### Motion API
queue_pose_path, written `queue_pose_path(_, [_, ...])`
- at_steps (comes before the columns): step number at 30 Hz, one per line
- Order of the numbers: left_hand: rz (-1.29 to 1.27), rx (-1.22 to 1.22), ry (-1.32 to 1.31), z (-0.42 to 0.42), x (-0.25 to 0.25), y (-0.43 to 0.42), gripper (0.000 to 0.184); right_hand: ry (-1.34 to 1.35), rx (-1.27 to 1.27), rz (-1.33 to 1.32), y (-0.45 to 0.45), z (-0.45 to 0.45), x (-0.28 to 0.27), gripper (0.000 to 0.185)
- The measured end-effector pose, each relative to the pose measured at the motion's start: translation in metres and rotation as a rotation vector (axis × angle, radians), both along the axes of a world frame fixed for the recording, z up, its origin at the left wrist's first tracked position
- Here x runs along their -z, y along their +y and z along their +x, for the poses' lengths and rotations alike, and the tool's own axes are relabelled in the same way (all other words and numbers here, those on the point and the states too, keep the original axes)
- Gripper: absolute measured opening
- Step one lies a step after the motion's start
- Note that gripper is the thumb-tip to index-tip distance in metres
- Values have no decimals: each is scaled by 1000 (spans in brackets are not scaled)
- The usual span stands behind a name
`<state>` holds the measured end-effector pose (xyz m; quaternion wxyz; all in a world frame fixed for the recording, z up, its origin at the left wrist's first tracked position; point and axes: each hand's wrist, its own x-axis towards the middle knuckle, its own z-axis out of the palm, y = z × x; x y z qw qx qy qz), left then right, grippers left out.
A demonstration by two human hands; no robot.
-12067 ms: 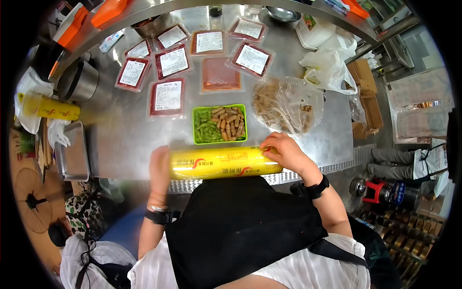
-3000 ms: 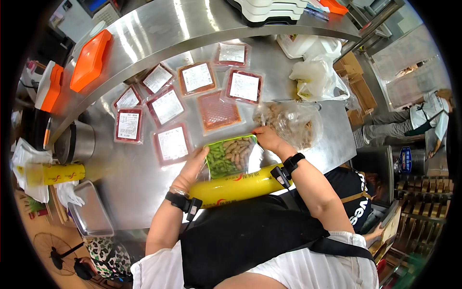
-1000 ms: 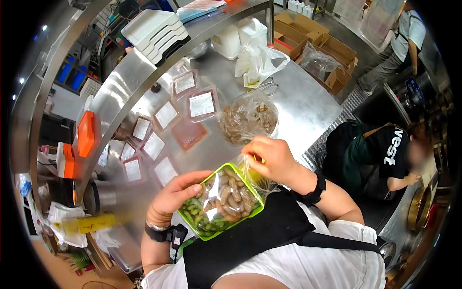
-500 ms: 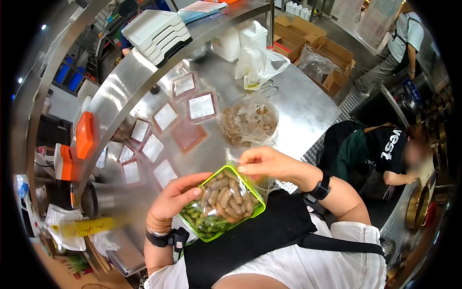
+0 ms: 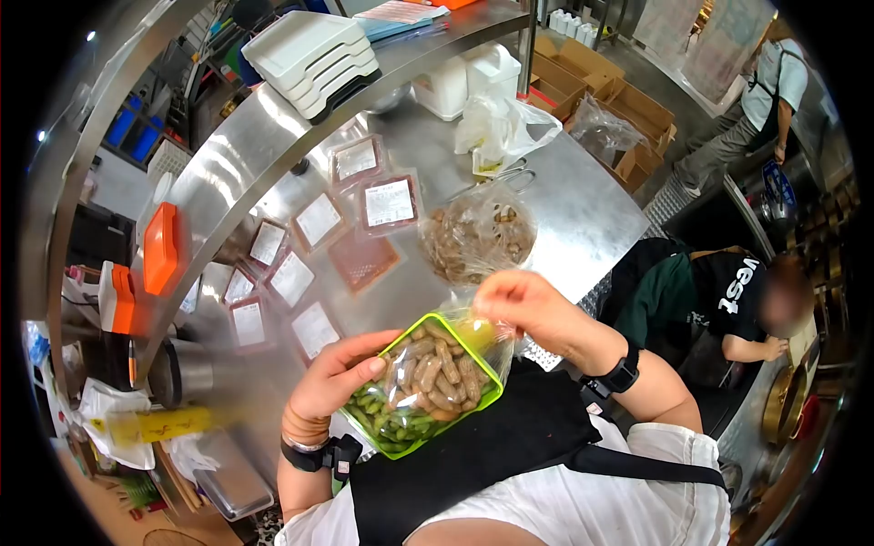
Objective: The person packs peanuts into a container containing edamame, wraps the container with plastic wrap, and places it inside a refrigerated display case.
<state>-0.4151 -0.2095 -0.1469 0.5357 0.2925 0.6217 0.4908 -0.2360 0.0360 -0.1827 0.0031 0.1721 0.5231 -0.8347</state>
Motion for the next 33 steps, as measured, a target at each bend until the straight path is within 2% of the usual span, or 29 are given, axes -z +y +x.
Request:
queue_pose_path(3, [13, -9, -8, -3, 4, -2, 40, 233, 306, 276, 0, -6, 5, 13])
queue_pose_path(7, [14, -6, -25, -3, 3, 1, 40, 404, 196, 276, -9, -15, -5, 15])
queue_pose_path(8, [10, -5, -28, -3, 3, 0, 40, 365, 172, 286, -7, -17, -5, 15])
queue_pose_path(11, [14, -4, -13, -3, 3, 0, 40, 248, 202, 654, -7, -27, 12, 15])
queue_pose_path(12, [21, -1, -17, -3, 0, 2, 40, 150, 205, 226, -17, -28, -1, 17])
queue_pose_path(16, [41, -13, -41, 3, 0, 2, 40, 51, 258, 368, -36, -44, 46, 17])
queue_pose_path(19, [47, -7, -44, 4, 4, 2, 40, 85, 217, 637, -52, -50, 68, 18])
queue_pose_path(20, [46, -4, -45, 5, 5, 1, 40, 57, 145, 431, -56, -54, 67, 17])
queue_pose_path(23, [65, 50, -90, 3, 0, 3, 54, -25, 35, -607, -76, -52, 54, 19])
queue_pose_path(25, [101, 90, -29, 2, -5, -2, 64, 18, -174, -825, -82, -55, 71, 22])
queue_pose_path(27, [115, 251, 117, -14, 10, 3, 80, 20, -234, -755, -84, -53, 74, 23])
queue_pose_path(28, [89, 355, 146, -25, 12, 5, 78, 20, -234, -659, -83, -54, 76, 23])
queue_pose_path(30, [95, 495, -23, -29, -7, 15, 77, 15, -228, -459, -90, -59, 80, 24])
queue_pose_path(33, [48, 484, -225, -27, -24, 28, 73, 10, -223, -259, -96, -70, 87, 25])
